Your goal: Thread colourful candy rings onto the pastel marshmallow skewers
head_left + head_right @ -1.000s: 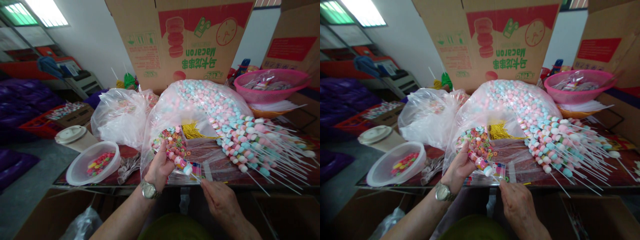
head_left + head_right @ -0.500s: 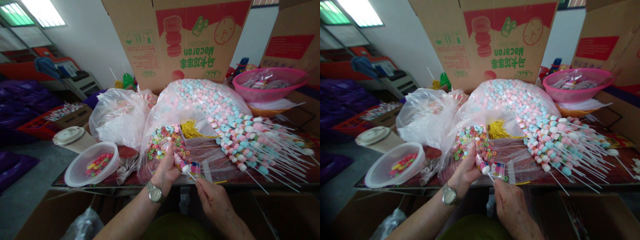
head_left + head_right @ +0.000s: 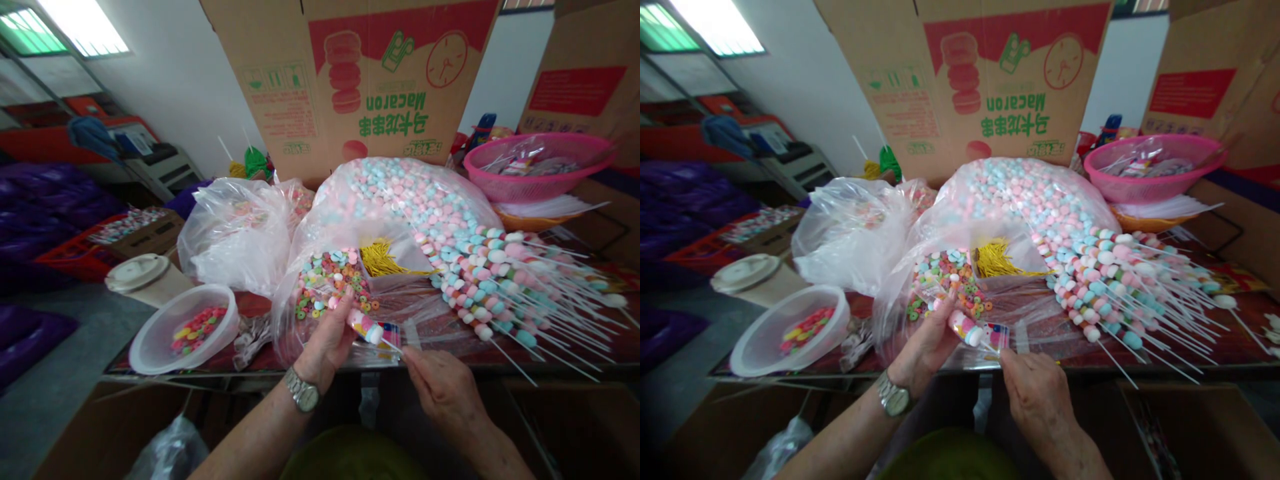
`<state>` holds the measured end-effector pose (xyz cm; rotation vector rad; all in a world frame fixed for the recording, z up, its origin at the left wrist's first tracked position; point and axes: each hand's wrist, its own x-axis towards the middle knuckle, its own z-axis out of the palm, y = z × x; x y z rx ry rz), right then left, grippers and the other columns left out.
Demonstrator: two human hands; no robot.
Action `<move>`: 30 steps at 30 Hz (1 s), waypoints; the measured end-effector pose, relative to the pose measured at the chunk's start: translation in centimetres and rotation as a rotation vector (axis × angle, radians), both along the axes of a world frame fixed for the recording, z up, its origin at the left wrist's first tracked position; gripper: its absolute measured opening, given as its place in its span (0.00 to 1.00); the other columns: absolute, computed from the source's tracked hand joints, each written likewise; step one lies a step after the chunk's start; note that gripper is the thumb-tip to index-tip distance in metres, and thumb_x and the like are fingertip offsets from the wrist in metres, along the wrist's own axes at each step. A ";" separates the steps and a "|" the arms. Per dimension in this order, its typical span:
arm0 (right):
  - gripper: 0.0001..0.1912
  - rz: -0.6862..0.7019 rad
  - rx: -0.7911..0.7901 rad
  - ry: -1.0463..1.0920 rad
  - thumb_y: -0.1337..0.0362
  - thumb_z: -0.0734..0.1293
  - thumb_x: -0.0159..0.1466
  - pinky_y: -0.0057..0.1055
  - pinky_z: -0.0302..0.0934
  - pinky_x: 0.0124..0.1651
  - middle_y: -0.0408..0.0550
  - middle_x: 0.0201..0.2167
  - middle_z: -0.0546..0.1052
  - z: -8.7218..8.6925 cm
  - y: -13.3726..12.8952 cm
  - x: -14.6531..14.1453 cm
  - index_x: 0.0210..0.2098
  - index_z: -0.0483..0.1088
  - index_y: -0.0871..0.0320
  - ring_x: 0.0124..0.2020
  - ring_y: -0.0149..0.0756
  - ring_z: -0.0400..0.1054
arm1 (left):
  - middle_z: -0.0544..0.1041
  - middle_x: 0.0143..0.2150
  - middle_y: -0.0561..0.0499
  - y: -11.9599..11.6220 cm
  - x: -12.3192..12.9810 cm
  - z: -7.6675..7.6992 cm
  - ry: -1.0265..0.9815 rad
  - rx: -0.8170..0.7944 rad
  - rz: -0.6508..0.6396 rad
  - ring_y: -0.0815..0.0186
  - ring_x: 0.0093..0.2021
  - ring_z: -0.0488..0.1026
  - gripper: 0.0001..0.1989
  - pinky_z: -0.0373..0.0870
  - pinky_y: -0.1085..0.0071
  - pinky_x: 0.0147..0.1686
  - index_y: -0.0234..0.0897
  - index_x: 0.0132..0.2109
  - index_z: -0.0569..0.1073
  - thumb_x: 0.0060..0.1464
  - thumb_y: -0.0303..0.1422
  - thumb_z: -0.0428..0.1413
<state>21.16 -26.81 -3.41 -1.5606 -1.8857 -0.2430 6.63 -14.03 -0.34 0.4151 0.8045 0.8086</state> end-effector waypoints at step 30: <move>0.18 -0.124 -0.071 0.127 0.68 0.52 0.67 0.26 0.52 0.24 0.45 0.17 0.72 0.4 1.6 -2.6 0.27 0.69 0.59 0.18 0.32 0.67 | 0.64 0.13 0.58 -4.0 0.4 0.1 0.338 0.136 -0.346 0.78 0.11 0.55 0.20 0.45 0.81 0.11 0.34 0.22 0.67 0.44 0.47 0.60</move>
